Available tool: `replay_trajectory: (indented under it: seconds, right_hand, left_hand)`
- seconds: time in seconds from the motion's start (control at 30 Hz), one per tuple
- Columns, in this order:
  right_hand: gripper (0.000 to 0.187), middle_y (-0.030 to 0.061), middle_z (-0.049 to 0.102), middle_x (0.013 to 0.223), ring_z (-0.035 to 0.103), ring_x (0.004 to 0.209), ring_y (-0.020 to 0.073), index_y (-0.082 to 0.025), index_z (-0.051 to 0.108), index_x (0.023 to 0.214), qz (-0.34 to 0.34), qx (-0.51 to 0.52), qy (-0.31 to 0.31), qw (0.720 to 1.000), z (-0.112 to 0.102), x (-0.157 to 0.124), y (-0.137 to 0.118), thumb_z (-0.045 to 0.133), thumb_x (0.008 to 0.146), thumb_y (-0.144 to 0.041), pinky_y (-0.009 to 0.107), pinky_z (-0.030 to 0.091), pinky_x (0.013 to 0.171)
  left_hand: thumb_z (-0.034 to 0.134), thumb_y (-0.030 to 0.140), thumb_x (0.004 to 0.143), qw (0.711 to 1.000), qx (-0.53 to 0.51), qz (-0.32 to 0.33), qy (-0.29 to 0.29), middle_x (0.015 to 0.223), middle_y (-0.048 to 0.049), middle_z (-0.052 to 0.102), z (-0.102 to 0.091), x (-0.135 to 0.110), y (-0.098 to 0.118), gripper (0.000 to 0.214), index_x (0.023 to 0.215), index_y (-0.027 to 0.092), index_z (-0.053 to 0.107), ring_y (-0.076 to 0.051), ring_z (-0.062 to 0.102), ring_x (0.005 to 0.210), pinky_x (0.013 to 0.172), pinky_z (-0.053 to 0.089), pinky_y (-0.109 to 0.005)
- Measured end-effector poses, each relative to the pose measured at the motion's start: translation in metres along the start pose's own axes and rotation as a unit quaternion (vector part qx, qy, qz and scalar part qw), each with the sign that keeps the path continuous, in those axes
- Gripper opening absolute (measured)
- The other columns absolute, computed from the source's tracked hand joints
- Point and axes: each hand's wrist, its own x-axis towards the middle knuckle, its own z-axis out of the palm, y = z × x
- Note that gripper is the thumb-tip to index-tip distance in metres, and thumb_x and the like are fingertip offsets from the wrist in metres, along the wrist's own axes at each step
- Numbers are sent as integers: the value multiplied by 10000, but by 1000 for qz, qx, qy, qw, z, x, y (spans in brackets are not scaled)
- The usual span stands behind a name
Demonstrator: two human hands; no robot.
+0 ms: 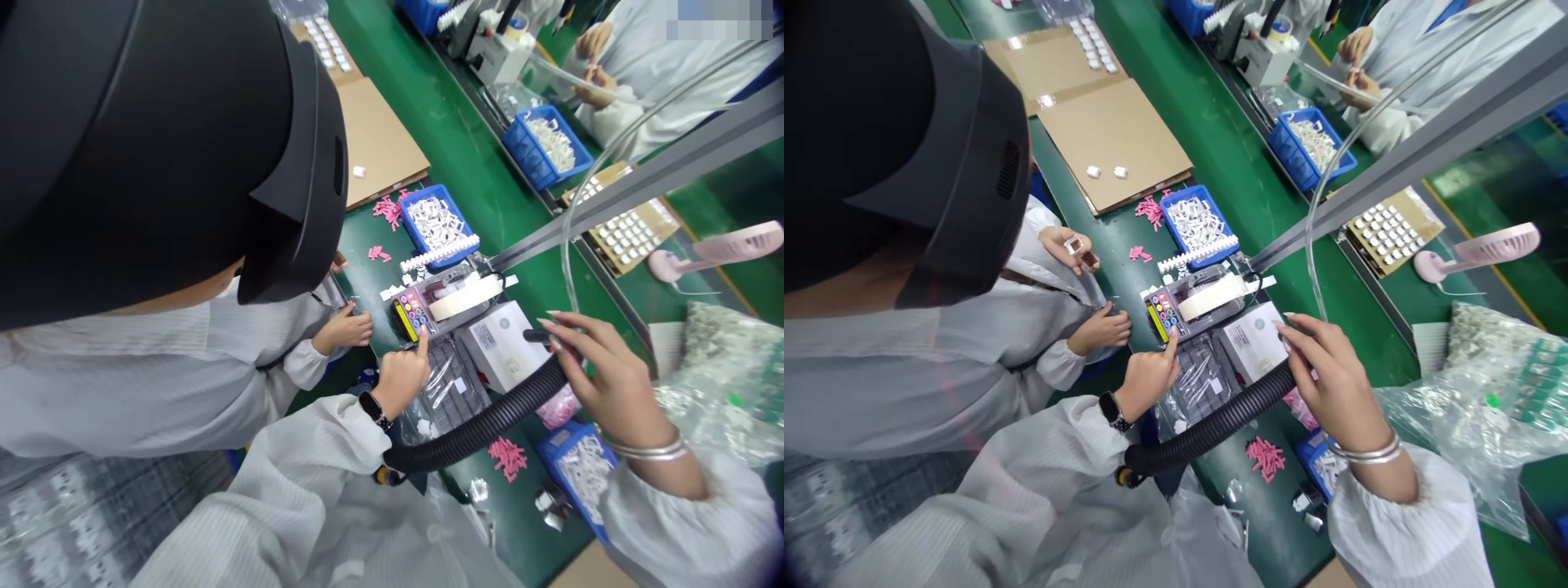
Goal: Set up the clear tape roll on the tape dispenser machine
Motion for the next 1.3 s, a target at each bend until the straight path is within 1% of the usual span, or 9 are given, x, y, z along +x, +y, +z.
replay_trajectory:
  seconds: [0.23, 0.4, 0.47, 0.53, 0.6, 0.67, 0.9, 1.13, 1.3]
  right_hand:
    - [377, 126, 615, 1160, 612, 1055, 291, -235, 584, 1227, 16, 6, 7, 1000, 2, -5, -5, 510, 877, -115, 479, 520, 880]
    - [383, 120, 616, 1161, 614, 1070, 289, -242, 580, 1235, 23, 10, 4, 1000, 3, -5, -8, 493, 885, -114, 475, 518, 893]
    - [383, 119, 617, 1160, 617, 1071, 291, -245, 580, 1239, 20, 12, 4, 1000, 3, -4, -8, 493, 887, -120, 476, 520, 891]
    - [382, 120, 619, 1158, 619, 1069, 294, -248, 579, 1242, 18, 13, 7, 1000, 3, -4, -8, 491, 890, -126, 482, 521, 890]
    - [383, 118, 620, 1158, 622, 1068, 294, -255, 577, 1246, 19, 14, 10, 1000, 3, -4, -8, 485, 894, -133, 488, 522, 890]
    - [385, 114, 621, 1154, 623, 1069, 293, -265, 574, 1250, 20, 15, 11, 1000, 3, -5, -9, 481, 898, -139, 492, 523, 890]
    - [368, 121, 632, 1139, 631, 1055, 296, -251, 582, 1228, 19, 16, 16, 1000, 3, -6, -13, 483, 895, -129, 508, 514, 900]
    - [383, 119, 627, 1138, 626, 1064, 286, -247, 572, 1241, 22, 21, 15, 999, 4, -7, -14, 483, 891, -119, 482, 523, 897]
    - [383, 115, 628, 1136, 622, 1064, 276, -246, 576, 1237, 27, 26, 15, 999, 5, -7, -15, 479, 890, -114, 470, 518, 905]
  left_hand:
    - [390, 223, 924, 1000, -12, 8, 11, 761, -91, 716, 6, -5, -4, 648, 1497, 59, 136, -205, 688, 677, 581, 470, -267]
    - [385, 213, 918, 1000, -13, 12, 19, 775, -93, 719, 12, -9, -7, 618, 1489, 66, 198, -222, 695, 759, 670, 505, -287]
    - [380, 210, 917, 1000, -11, 9, 27, 852, -139, 726, 13, -9, -8, 601, 1480, 63, 230, -260, 692, 897, 702, 517, -307]
    - [381, 206, 913, 999, -9, 5, 36, 1023, -209, 704, 15, -9, -7, 599, 1478, 65, 238, -287, 664, 1017, 722, 528, -320]
    - [386, 199, 909, 999, -8, 2, 44, 1175, -255, 642, 15, -9, -6, 602, 1476, 65, 238, -294, 639, 1080, 748, 534, -330]
    - [395, 194, 906, 999, -9, 3, 47, 1210, -257, 624, 15, -9, -5, 598, 1470, 58, 250, -285, 637, 1081, 770, 536, -328]
    - [424, 201, 895, 999, -9, 0, 40, 1111, -198, 667, 13, -10, -5, 628, 1477, 65, 233, -230, 683, 900, 713, 530, -283]
    - [382, 207, 918, 1000, 5, -8, 20, 813, -124, 714, 12, -12, -2, 629, 1490, 45, 176, -229, 692, 806, 631, 498, -271]
    - [396, 215, 926, 1000, 12, -12, 2, 672, -100, 698, 6, -11, 2, 641, 1485, 14, 155, -213, 674, 590, 527, 445, -268]
